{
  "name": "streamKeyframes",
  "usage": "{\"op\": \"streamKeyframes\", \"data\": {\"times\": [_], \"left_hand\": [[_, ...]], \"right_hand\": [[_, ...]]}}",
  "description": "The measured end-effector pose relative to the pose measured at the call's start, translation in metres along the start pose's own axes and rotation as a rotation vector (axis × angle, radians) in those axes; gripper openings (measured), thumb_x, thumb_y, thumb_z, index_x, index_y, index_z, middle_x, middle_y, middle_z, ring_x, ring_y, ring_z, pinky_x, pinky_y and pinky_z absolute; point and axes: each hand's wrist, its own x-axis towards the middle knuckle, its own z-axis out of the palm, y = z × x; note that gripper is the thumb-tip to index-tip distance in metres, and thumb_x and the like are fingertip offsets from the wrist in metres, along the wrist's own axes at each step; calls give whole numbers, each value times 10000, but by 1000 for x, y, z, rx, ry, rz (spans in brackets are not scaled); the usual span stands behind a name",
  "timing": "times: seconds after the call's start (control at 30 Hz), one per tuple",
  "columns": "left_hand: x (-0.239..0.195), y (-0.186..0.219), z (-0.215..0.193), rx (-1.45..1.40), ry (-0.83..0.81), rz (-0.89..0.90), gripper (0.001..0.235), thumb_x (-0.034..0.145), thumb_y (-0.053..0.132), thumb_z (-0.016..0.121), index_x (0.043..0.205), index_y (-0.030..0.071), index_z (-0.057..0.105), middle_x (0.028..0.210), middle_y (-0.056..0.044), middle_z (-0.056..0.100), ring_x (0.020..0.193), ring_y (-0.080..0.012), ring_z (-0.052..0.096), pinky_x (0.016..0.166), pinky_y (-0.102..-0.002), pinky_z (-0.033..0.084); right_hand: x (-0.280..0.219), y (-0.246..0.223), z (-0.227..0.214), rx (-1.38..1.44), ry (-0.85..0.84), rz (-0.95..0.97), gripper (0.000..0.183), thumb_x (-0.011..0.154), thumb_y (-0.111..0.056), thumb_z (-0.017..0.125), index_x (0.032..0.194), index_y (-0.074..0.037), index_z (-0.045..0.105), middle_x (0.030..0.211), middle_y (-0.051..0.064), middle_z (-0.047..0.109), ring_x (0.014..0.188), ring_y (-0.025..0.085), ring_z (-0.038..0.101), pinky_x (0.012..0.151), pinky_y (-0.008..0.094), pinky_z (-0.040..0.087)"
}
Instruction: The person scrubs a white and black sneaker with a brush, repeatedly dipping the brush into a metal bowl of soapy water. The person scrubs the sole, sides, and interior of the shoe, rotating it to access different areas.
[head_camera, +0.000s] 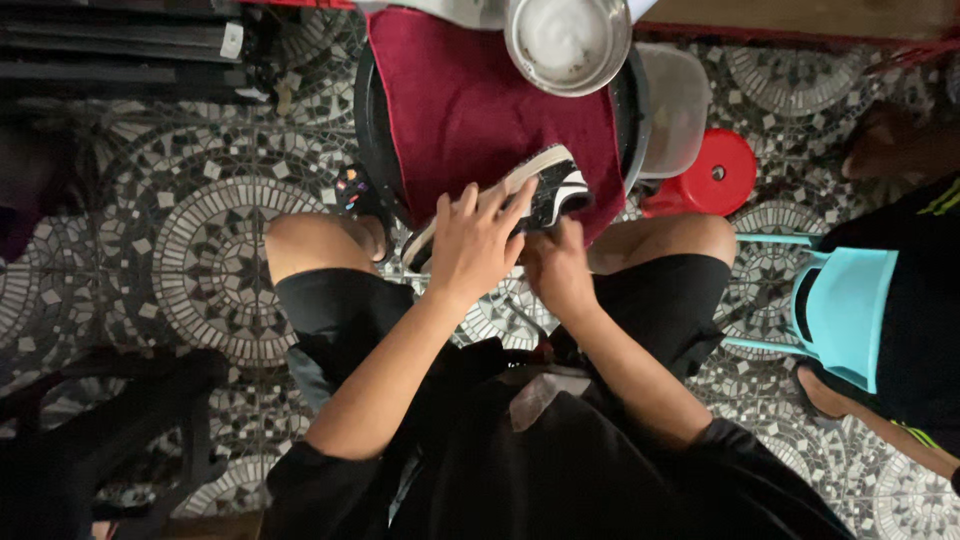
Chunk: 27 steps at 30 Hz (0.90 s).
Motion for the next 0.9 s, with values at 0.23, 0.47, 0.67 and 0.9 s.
{"op": "streamKeyframes", "data": {"times": [0.23, 0.47, 0.67, 0.9], "left_hand": [[4, -15, 27, 100, 29, 42, 704, 969, 482, 753, 1636, 363, 560, 1470, -29, 698, 1255, -370, 626, 962, -620, 548], [6, -23, 25, 36, 24, 35, 664, 934, 430, 776, 1573, 343, 619, 1394, -30, 757, 1212, -324, 645, 939, -590, 551], [10, -24, 23, 20, 42, 24, 604, 950, 417, 772, 1536, 333, 652, 1365, -26, 784, 1168, -299, 672, 892, -567, 573], [12, -30, 30, 6, 19, 7, 595, 946, 424, 749, 1527, 349, 649, 1359, -16, 800, 1171, -292, 682, 863, -548, 572]], "right_hand": [[6, -13, 13, -60, 52, -70, 241, 840, -111, 786, 1060, -25, 835, 970, 167, 657, 948, 396, 580, 878, 474, 483], [10, 9, 22, 16, 81, 33, 274, 825, -401, 879, 969, -175, 827, 1075, 53, 658, 1020, 300, 680, 824, 405, 571], [20, 37, 18, -60, 84, 8, 256, 907, -419, 865, 914, -169, 810, 988, 12, 710, 1031, 246, 715, 855, 330, 579], [14, 60, 42, -9, 72, 96, 297, 774, -435, 933, 919, -182, 879, 1136, 51, 757, 1114, 296, 756, 882, 383, 636]]}}
